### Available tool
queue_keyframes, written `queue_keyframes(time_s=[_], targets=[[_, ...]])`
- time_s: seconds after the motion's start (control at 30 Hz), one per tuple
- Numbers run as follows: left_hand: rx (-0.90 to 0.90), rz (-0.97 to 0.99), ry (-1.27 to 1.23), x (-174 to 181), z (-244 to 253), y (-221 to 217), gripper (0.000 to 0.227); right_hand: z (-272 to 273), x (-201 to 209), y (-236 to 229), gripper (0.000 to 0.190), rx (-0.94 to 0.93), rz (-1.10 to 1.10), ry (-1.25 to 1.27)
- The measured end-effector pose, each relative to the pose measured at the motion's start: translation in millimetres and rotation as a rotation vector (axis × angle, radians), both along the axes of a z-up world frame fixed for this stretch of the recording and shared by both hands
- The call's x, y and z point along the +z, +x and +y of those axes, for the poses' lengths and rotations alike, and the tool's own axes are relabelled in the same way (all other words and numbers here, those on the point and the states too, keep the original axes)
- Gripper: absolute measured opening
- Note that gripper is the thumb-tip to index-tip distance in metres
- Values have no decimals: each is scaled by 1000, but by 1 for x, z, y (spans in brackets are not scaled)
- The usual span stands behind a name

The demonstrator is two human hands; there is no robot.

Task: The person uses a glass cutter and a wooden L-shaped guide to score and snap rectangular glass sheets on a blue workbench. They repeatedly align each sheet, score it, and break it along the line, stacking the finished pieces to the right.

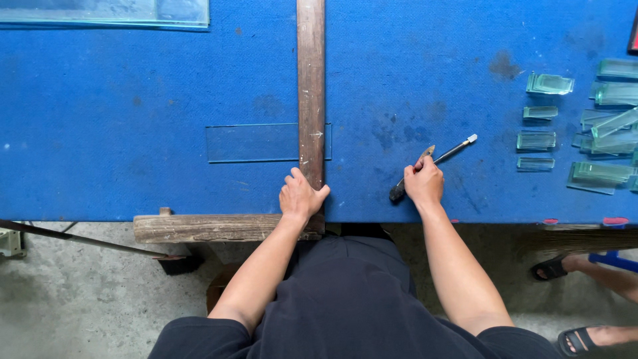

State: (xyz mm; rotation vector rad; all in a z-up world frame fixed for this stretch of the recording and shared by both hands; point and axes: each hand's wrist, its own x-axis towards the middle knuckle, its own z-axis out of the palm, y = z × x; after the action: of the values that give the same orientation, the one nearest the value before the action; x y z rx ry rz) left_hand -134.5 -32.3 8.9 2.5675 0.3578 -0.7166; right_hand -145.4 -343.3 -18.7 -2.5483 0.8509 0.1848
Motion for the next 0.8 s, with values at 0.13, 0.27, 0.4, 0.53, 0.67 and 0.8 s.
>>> queue_keyframes(time_s=[0.13,0.27,0.4,0.53,0.67,0.8], targets=[[9,4,1,-1,0,-2,74,-3,-2,-4,14,-21,1,7],[-11,3,-17,2,1,-1,74,1,-8,-1,34,-132,-129,154],[-32,16,-31,4,3,-2,74,20,-11,22,47,-238,-351,630],[-30,21,-34,4,4,-2,74,64,5,58,16,-359,-437,908],[-25,40,-40,9,6,-1,72,107,3,88,15,-120,-591,876],[-22,32,-35,11,11,1,72,138,5,103,18,33,-593,568]])
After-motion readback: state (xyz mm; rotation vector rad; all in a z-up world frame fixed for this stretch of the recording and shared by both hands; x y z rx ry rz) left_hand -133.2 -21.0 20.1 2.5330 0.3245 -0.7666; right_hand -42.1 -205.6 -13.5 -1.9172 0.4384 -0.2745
